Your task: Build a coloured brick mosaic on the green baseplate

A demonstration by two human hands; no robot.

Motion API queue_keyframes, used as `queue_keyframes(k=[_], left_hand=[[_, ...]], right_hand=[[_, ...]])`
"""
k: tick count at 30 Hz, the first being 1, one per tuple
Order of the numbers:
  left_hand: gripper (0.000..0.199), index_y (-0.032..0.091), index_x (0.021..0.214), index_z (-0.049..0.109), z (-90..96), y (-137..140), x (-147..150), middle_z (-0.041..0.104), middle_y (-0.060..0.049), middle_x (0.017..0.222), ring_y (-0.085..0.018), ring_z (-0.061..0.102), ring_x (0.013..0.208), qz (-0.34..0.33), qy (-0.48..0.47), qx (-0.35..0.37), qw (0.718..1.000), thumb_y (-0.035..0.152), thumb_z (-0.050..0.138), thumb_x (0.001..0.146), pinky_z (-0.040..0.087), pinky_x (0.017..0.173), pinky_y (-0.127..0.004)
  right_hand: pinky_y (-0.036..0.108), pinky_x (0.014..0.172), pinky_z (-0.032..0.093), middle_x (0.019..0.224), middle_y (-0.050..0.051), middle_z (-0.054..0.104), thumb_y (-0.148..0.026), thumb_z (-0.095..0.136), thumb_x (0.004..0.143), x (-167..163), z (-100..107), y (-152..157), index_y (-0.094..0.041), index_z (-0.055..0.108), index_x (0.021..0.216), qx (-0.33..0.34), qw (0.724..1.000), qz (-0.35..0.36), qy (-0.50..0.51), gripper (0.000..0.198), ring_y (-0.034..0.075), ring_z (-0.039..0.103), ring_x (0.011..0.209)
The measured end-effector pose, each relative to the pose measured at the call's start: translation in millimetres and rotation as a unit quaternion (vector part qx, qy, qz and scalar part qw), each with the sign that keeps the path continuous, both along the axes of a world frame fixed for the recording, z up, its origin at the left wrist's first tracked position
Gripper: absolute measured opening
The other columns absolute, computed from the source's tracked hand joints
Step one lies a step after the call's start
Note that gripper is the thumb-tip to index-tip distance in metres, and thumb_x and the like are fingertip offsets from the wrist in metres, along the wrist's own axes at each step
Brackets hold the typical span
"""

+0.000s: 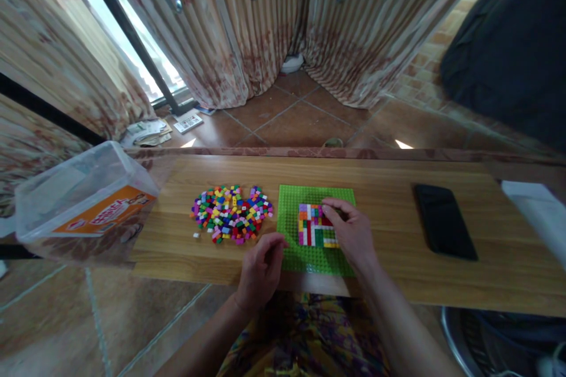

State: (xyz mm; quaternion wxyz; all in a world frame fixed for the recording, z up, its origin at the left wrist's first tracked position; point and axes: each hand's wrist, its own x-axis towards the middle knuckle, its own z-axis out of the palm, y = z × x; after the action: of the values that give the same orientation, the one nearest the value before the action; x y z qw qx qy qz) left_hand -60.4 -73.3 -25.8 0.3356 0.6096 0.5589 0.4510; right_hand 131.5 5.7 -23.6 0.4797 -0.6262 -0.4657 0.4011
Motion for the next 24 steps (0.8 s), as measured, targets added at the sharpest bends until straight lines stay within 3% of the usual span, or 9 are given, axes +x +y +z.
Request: queue_keyframes(k=[7, 13, 19, 24], left_hand=[[0.012, 0.019, 0.095, 0.062, -0.7, 0.3, -0.2, 0.067, -0.003, 0.083, -0.012, 0.064, 0.072, 0.002, 0.001, -0.016, 1.0, 0.022, 0.051, 0.092, 0.051, 0.066, -0.021], [0.012, 0.019, 0.095, 0.061, 0.6, -0.2, -0.4, 0.067, -0.002, 0.084, -0.012, 0.064, 0.074, 0.006, 0.022, 0.012, 1.0, 0.02, 0.049, 0.093, 0.051, 0.069, -0.022], [0.019, 0.02, 0.102, 0.065, 12.3, 23.3, -18.0, 0.067, -0.007, 0.096, -0.018, 0.063, 0.091, 0.043, 0.203, 0.102, 0.973, 0.015, 0.05, 0.09, 0.051, 0.084, -0.03], [0.023, 0.021, 0.1, 0.069, 13.8, 51.7, -33.3, 0.06, -0.01, 0.107, -0.022, 0.058, 0.095, 0.023, 0.353, 0.118, 0.928, 0.013, 0.052, 0.086, 0.05, 0.084, -0.036]], right_hand=[[0.036, 0.075, 0.05, 0.085, 0.006, 0.073, -0.043, 0.065, 0.077, -6.4, 6.9, -3.1, -0.018, 0.074, 0.087, -0.003, 1.0, 0.001, -0.015, 0.028, 0.02, 0.065, 0.079], [0.034, 0.071, 0.05, 0.081, 0.005, 0.073, -0.047, 0.065, 0.076, -6.5, 8.1, -4.9, -0.018, 0.074, 0.088, -0.007, 1.0, 0.003, -0.02, 0.033, 0.02, 0.065, 0.074], [0.036, 0.078, 0.052, 0.103, 0.008, 0.074, -0.057, 0.06, 0.08, -0.5, 4.3, -8.5, -0.019, 0.072, 0.099, -0.002, 0.996, -0.01, 0.088, 0.044, 0.022, 0.067, 0.089], [0.032, 0.068, 0.051, 0.092, 0.007, 0.074, -0.058, 0.059, 0.081, 1.1, 3.5, -13.0, -0.019, 0.073, 0.097, -0.016, 0.998, -0.008, 0.062, 0.045, 0.02, 0.066, 0.078]])
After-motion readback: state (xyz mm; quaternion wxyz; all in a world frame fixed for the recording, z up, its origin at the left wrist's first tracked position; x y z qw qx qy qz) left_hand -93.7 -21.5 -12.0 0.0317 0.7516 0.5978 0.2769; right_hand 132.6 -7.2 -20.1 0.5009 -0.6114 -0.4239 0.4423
